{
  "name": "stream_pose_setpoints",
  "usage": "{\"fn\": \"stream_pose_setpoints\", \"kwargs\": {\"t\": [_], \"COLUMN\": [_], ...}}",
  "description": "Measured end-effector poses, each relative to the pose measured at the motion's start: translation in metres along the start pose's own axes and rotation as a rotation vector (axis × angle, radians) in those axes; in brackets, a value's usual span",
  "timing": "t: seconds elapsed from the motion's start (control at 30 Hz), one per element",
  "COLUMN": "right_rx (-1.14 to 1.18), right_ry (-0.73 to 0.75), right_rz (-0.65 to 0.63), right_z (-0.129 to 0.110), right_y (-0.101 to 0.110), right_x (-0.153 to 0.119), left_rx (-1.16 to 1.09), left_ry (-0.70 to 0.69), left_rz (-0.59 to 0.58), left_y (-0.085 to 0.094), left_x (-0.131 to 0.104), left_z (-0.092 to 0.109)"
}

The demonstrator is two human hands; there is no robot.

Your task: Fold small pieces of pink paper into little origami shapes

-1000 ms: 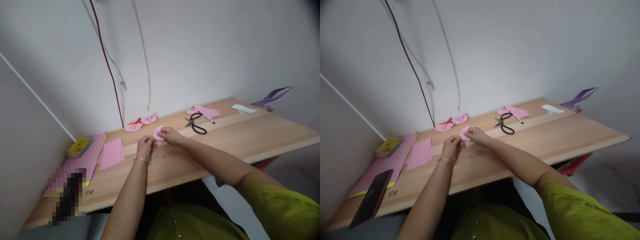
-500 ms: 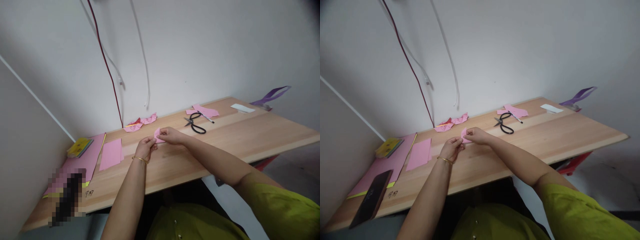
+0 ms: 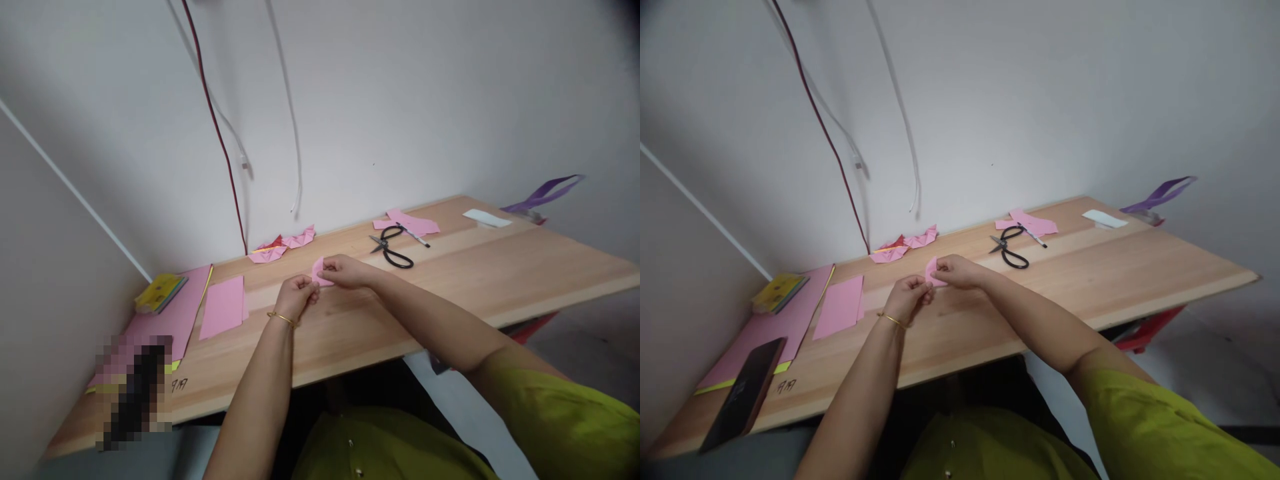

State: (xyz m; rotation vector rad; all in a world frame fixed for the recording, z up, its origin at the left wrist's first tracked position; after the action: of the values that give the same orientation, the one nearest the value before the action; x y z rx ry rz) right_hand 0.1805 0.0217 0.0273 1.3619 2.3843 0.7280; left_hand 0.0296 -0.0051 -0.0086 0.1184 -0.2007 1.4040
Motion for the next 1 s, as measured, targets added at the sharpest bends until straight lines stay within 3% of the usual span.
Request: {"fn": "stream_pose_setpoints", "kwargs": {"t": [0.17, 0.37, 0.53, 0.77, 0.9, 1.0], "right_rx": [-0.017, 0.313, 0.421, 0.218, 0.217, 0.427], "right_ry": [-0.003, -0.023, -0.056, 0.015, -0.143, -0.270], "right_rz": [0.044, -0.151, -0.097, 0.013, 0.089, 0.111], "right_z": [0.002, 0.000, 0.002, -0.004, 0.000, 0.010], "right_y": [0.000, -0.008, -0.012, -0.010, -0.005, 0.000], "right_x": [0.002, -0.001, 0.001, -0.002, 0.001, 0.007], "left_rx": [0.004, 0.005, 0.019, 0.046, 0.028, -0.056], "left_ry": [0.030, -0.017, -0.030, -0.028, -0.004, -0.004], "left_rz": [0.040, 0.027, 0.003, -0.064, -0.039, 0.040], "left_y": [0.002, -0.001, -0.002, 0.000, -0.001, 0.000], "left_x": [-0.002, -0.001, -0.001, -0.002, -0.001, 0.000], "left_z": [-0.002, 0.001, 0.001, 0.000, -0.001, 0.000]}}
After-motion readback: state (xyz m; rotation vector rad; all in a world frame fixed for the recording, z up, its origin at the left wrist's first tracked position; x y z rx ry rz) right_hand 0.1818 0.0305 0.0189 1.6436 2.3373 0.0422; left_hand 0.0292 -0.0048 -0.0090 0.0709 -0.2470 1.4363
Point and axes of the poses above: each hand's wrist, its own x-axis towards the middle knuckle, its own y-axis out of the back of the hand, z = x × y, the point moved 3 cm from there along x, towards the middle knuckle, and after that the axes turned 15 degrees about -y, right-handed, at the moved point
